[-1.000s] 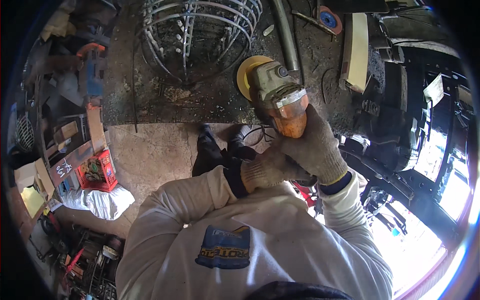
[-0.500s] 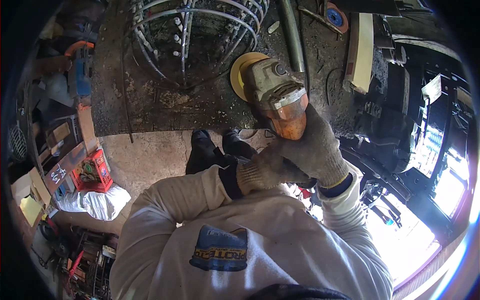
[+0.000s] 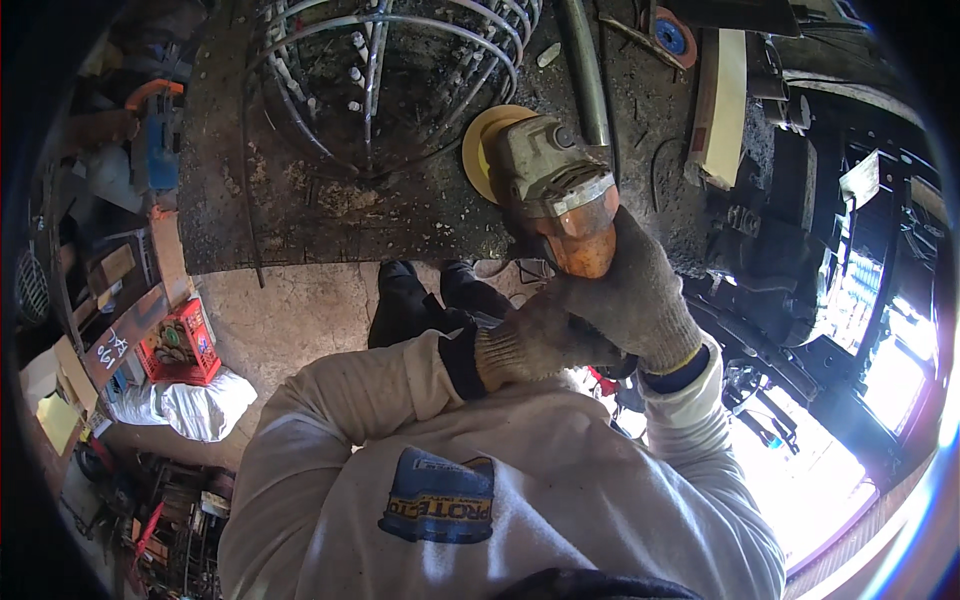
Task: The person uses an angle grinder to smooth parts of a metal wire cage on a workbench, then uses a hammer to shape the wire structure, and performs spot welding on the cage using a welding tool.
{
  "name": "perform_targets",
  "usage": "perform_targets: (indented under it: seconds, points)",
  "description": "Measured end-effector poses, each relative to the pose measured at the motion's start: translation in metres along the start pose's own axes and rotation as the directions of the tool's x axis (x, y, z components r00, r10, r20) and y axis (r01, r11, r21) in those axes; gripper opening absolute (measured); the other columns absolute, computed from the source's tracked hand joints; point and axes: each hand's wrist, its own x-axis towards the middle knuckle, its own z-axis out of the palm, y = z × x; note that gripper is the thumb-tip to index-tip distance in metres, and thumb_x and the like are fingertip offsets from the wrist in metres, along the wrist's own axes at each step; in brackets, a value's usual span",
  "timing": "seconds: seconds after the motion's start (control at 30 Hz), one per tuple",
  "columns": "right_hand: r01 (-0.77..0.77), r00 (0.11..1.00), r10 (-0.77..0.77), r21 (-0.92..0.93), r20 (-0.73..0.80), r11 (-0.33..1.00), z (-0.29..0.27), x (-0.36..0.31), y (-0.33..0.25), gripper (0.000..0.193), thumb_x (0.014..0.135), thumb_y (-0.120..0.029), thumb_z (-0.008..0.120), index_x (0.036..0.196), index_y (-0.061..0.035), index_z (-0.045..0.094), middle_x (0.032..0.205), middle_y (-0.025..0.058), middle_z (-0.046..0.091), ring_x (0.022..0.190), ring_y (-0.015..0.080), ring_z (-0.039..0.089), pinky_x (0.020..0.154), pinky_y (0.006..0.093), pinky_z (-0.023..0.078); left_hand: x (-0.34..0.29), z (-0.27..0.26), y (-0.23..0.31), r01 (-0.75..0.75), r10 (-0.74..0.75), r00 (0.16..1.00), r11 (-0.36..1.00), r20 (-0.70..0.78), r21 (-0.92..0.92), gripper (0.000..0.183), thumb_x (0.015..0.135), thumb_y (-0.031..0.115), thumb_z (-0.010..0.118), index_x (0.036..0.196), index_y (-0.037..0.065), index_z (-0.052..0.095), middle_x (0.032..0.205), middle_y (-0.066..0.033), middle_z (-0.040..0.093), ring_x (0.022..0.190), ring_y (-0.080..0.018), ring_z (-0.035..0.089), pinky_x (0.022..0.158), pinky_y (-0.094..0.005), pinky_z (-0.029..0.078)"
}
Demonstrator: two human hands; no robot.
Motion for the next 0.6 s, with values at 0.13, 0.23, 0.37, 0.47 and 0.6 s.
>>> perform_targets:
  seconds: [0.13,0.23,0.37,0.47,0.6]
  points:
    - [0.018,1.000,-0.019,-0.013,-0.010,1.000,-0.001,0.001,0.003,0.076,0.071,-0.034,0.086,0.131,0.0018,0.056,0.112,0.0255,0.072,0.108,0.0411,0.072,0.093,0.0471,0.058,0.001,-0.003,-0.003,0.062,-0.073,0.997,0.916,-0.013,-0.396,0.051,0.104,0.014,0.061,0.148,0.001,0.038,0.141,-0.0179,0.056,0.131,-0.0309,0.060,0.110,-0.0446,0.056]
    - [0.042,0.999,-0.042,-0.016,-0.009,0.999,-0.004,0.003,0.006,0.075,0.071,-0.034,0.086,0.130,0.0018,0.057,0.112,0.0253,0.073,0.108,0.0411,0.072,0.093,0.0472,0.058,-0.003,0.010,0.008,0.005,0.000,0.998,0.997,-0.062,0.078,0.049,0.107,0.021,0.057,0.148,0.002,0.039,0.141,-0.0184,0.056,0.131,-0.0333,0.060,0.109,-0.0472,0.056]
    - [0.036,0.999,-0.036,-0.015,-0.006,0.999,-0.007,0.002,-0.001,0.073,0.072,-0.033,0.086,0.130,0.0017,0.058,0.111,0.0251,0.073,0.107,0.0409,0.072,0.092,0.0468,0.058,0.003,0.011,0.006,0.105,-0.127,0.992,0.770,0.011,-0.629,0.052,0.109,0.033,0.052,0.148,0.002,0.038,0.140,-0.0197,0.056,0.130,-0.0357,0.061,0.107,-0.0503,0.057]
    - [-0.015,1.000,0.015,0.001,0.016,1.000,-0.009,0.001,-0.008,0.071,0.071,-0.017,0.081,0.136,-0.0003,0.057,0.118,0.0173,0.072,0.110,0.0285,0.071,0.097,0.0399,0.054,0.001,0.014,0.011,0.161,-0.214,0.974,0.883,-0.073,-0.440,0.098,0.087,0.056,0.078,0.156,0.007,0.029,0.155,-0.0201,0.041,0.146,-0.0363,0.043,0.125,-0.0558,0.036]
    - [-0.018,0.999,0.017,0.012,0.035,1.000,-0.010,0.002,-0.005,0.072,0.071,-0.017,0.082,0.136,-0.0002,0.057,0.119,0.0177,0.072,0.111,0.0285,0.071,0.098,0.0399,0.054,-0.003,0.011,0.010,0.101,-0.103,0.994,0.994,-0.041,-0.041,0.098,0.088,0.056,0.078,0.156,0.006,0.029,0.156,-0.0208,0.042,0.147,-0.0374,0.042,0.124,-0.0569,0.035]
